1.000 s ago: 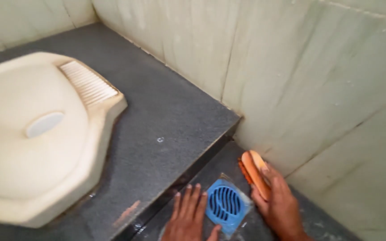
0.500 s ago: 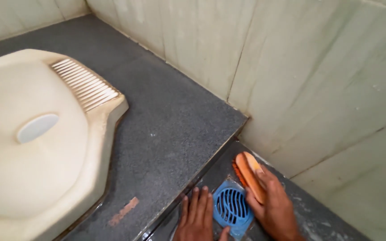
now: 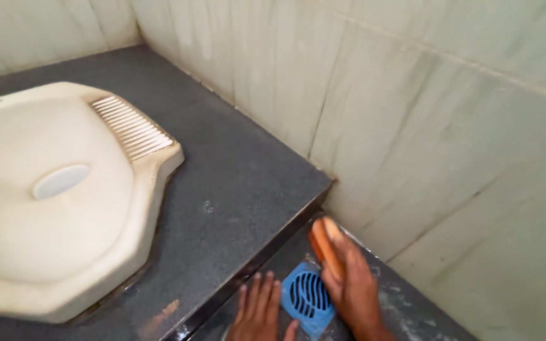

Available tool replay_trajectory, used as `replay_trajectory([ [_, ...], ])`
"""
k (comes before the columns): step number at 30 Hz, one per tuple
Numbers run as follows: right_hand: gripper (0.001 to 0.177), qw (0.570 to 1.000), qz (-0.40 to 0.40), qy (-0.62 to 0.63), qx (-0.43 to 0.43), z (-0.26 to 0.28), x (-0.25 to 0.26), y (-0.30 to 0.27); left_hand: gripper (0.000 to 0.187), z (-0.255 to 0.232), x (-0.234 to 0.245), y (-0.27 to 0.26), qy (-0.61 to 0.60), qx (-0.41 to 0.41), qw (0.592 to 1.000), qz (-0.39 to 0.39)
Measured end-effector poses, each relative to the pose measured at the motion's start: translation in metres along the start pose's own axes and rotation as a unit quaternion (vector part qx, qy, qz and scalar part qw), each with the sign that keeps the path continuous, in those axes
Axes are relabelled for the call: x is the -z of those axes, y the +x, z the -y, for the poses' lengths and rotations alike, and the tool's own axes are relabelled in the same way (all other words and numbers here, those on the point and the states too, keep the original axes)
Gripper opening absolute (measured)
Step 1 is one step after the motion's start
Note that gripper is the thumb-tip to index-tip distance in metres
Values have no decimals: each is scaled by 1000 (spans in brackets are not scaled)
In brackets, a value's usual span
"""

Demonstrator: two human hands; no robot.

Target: The person scrubs a soapy tiled floor with an orange brush, cleaning around a blue drain cover and a squat toilet.

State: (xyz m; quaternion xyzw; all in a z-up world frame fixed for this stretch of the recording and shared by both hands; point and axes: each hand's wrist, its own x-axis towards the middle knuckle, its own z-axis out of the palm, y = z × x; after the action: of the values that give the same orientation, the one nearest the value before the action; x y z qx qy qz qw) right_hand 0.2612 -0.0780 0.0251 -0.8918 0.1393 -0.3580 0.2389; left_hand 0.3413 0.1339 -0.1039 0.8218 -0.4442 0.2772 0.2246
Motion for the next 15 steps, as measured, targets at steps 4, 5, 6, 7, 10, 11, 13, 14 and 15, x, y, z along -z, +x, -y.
replay_trajectory([
  [4,67,999,-42,-13,32,-30,27,-21,83,12,-23,-33,27,20,999,-34],
  [5,67,999,-35,-14,29,-34,33,-34,83,2,-1,-28,25,25,999,-29],
  [6,68,998,-54,-18,30,-39,35,-43,85,-3,19,-19,-3,43,999,12],
  [7,69,997,-73,-22,31,-44,37,-52,86,-7,38,-10,-32,62,996,52],
  [10,70,992,-116,24,43,-58,28,-86,87,-9,51,-9,-31,83,984,155],
  [11,70,992,-117,24,42,-64,25,-88,87,-7,37,-21,-30,82,984,156],
  [13,69,987,-133,63,70,-77,17,-86,86,-1,7,-37,1,52,998,35],
  [14,69,986,-134,60,74,-65,25,-73,86,-5,6,-32,-1,53,998,31],
  [15,69,989,-119,37,78,-53,33,-60,84,-10,4,-28,17,50,999,-10],
])
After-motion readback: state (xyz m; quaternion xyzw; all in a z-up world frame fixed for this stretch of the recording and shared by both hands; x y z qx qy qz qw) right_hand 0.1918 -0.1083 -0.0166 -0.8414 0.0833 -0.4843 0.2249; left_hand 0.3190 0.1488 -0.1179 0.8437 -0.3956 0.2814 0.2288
